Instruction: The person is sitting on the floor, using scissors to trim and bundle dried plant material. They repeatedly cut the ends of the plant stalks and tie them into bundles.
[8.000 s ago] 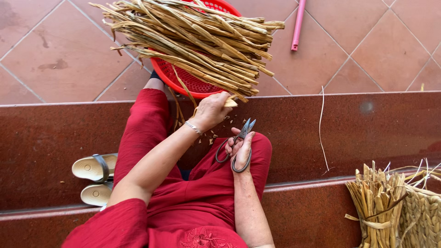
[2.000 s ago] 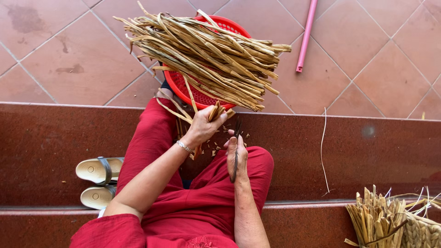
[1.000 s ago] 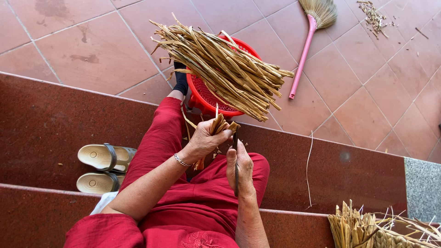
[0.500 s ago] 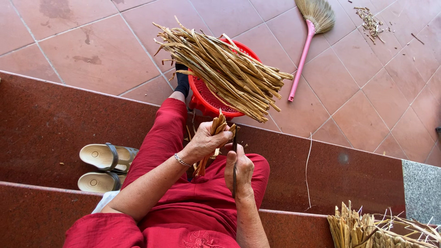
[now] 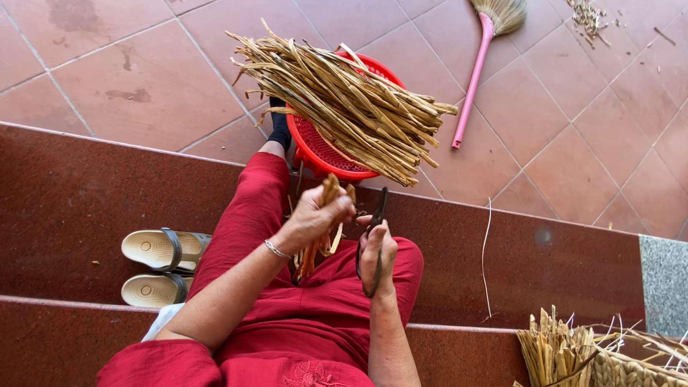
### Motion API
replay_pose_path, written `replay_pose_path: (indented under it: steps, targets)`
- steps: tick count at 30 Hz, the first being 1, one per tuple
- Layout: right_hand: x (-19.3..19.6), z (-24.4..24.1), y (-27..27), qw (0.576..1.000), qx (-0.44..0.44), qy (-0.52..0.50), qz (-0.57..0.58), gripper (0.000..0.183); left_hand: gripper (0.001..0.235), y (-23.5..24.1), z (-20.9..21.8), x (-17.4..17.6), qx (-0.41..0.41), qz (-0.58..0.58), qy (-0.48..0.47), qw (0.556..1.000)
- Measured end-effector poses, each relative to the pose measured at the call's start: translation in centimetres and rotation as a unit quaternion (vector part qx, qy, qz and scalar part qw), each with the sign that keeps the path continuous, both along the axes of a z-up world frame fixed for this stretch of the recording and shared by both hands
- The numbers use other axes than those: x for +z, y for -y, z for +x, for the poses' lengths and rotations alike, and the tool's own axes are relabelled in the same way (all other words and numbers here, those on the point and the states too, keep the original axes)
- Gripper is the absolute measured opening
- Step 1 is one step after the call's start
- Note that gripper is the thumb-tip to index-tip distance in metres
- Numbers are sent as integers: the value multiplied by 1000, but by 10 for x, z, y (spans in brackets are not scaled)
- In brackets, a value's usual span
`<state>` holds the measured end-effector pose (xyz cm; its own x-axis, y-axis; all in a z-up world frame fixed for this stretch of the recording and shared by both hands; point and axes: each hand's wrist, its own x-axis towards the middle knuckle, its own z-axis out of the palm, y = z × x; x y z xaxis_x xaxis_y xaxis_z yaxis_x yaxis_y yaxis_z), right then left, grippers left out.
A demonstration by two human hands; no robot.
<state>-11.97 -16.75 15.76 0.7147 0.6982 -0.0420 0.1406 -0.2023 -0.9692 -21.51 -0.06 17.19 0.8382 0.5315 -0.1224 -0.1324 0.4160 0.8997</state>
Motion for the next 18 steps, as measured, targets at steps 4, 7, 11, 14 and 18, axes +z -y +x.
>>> replay_pose_path:
  steps: [4, 7, 11, 14, 18]
  targets:
    - [-26, 24, 3, 976, -57, -210, 24, 81, 24, -30, 18, -9, 53, 91, -44, 994]
    - [-60, 32, 6, 953, -95, -286, 15, 82, 27, -41, 39, -24, 83, 329, -99, 936]
    - [-101, 41, 16, 924, -133, -360, -4, 82, 26, -34, 102, -62, -3, 485, -236, 842]
    - [-116, 52, 22, 915, -135, -377, 39, 81, 16, -24, 148, -101, -29, 556, -237, 796]
    - [-124, 60, 23, 899, -140, -410, 62, 83, 4, -13, 198, -153, -27, 627, -208, 750]
